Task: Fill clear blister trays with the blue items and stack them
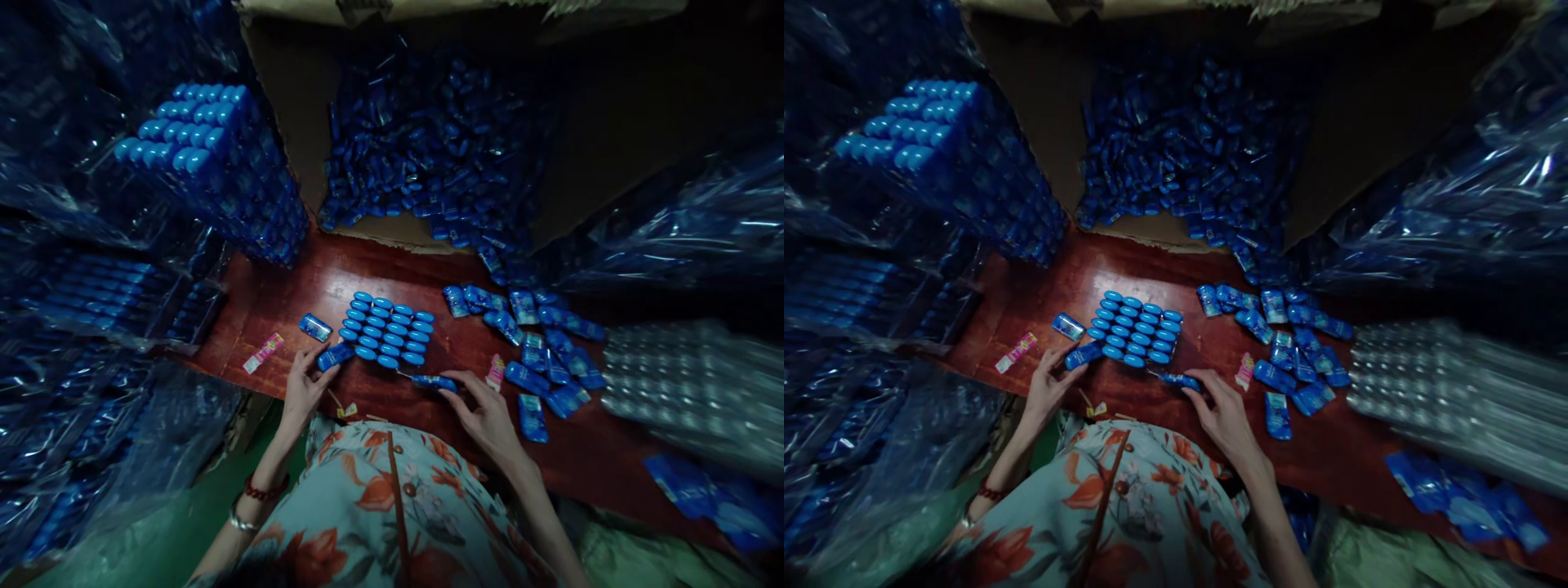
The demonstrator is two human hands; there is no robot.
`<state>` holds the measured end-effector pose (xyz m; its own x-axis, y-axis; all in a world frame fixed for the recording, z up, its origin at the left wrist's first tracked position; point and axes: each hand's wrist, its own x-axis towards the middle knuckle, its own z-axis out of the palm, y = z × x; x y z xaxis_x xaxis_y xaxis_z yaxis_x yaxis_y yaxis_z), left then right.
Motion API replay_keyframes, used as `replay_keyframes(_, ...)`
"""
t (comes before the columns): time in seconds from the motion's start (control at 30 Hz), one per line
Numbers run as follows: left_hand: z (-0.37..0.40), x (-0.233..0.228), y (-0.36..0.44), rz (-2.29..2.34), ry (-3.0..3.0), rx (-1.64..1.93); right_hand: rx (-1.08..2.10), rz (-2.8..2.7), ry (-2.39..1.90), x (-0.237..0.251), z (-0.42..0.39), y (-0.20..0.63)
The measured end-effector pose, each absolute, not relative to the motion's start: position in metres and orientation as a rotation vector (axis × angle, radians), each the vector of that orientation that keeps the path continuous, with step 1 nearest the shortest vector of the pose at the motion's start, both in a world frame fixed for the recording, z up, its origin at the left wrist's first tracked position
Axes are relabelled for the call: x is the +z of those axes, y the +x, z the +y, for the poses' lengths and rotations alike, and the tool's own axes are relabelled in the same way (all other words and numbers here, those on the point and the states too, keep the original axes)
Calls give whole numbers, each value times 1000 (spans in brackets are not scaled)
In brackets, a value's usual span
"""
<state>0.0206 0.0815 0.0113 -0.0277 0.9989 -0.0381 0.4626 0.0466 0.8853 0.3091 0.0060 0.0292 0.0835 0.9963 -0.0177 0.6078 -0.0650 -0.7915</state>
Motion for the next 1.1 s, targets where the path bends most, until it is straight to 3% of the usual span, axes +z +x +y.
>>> replay_keyframes(0.4,87,16,20,1453,2127,869,151,-2405,-1659,27,17,282)
replay_keyframes(0.67,92,16,14,1341,2312,412,47,-2743,-1544,62,36,267)
replay_keyframes(0.93,108,32,36,1165,2561,-60,90,-2727,-1445,50,41,279)
replay_keyframes(1.1,113,23,40,1144,2543,115,-89,-2407,-1636,27,34,288)
